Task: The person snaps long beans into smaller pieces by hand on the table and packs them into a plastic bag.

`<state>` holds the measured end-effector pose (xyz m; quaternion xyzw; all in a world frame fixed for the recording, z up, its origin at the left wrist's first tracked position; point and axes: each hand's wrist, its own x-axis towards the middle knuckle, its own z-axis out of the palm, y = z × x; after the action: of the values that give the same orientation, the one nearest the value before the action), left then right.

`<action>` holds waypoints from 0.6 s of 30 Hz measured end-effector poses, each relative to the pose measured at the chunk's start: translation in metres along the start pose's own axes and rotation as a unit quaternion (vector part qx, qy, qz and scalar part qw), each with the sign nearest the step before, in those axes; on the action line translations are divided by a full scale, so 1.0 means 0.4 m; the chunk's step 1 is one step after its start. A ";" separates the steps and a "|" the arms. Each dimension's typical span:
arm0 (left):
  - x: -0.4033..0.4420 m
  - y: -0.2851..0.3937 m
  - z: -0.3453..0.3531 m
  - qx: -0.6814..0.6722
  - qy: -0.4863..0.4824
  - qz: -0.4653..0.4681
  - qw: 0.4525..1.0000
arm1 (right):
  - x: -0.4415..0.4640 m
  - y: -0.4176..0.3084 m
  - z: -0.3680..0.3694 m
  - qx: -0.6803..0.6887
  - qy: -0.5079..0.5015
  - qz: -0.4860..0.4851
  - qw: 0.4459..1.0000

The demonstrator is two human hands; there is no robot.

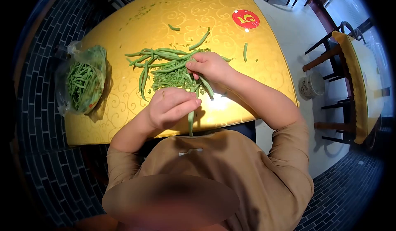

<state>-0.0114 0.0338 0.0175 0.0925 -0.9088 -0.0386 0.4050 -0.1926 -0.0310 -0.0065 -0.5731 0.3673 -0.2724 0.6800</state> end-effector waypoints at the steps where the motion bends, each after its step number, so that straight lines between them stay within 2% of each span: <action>1: -0.006 -0.003 0.000 -0.098 0.022 -0.150 0.984 | 0.001 -0.003 -0.007 0.013 0.007 -0.013 1.000; 2: -0.016 -0.011 0.001 -0.191 0.045 -0.295 0.935 | -0.001 -0.009 -0.005 0.056 0.011 -0.030 0.998; 3: -0.016 -0.017 0.000 -0.278 0.068 -0.431 0.856 | -0.007 -0.013 0.004 0.100 0.014 -0.046 0.994; 4: 0.005 -0.026 -0.004 -0.416 0.141 -0.444 0.781 | -0.011 -0.018 0.013 0.143 0.016 -0.063 0.988; 5: 0.004 -0.033 -0.005 -0.423 0.132 -0.456 0.772 | -0.013 -0.021 0.018 0.189 0.018 -0.079 0.979; 8: -0.002 -0.042 0.001 -0.447 0.106 -0.488 0.743 | -0.028 -0.026 -0.004 0.161 0.006 -0.068 0.985; 11: -0.005 -0.041 0.017 -0.441 0.093 -0.505 0.736 | -0.022 -0.028 0.027 0.086 0.052 -0.118 0.988; 14: -0.005 -0.035 0.023 -0.398 0.068 -0.531 0.745 | -0.025 -0.027 0.033 0.018 0.028 -0.112 0.993; 15: -0.015 -0.040 0.025 -0.316 0.053 -0.513 0.796 | -0.024 -0.024 0.032 -0.012 0.027 -0.119 0.992; 16: -0.031 -0.050 0.029 -0.231 0.038 -0.490 0.840 | -0.013 -0.015 0.015 -0.189 0.060 -0.182 0.963; 18: -0.039 -0.056 0.026 -0.057 0.044 -0.418 0.906 | -0.027 -0.024 0.008 -0.277 0.035 -0.159 0.947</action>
<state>-0.0059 0.0149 -0.0042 0.4418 -0.7647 -0.2521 0.3956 -0.1958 -0.0223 0.0050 -0.7797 0.3565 -0.2844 0.4290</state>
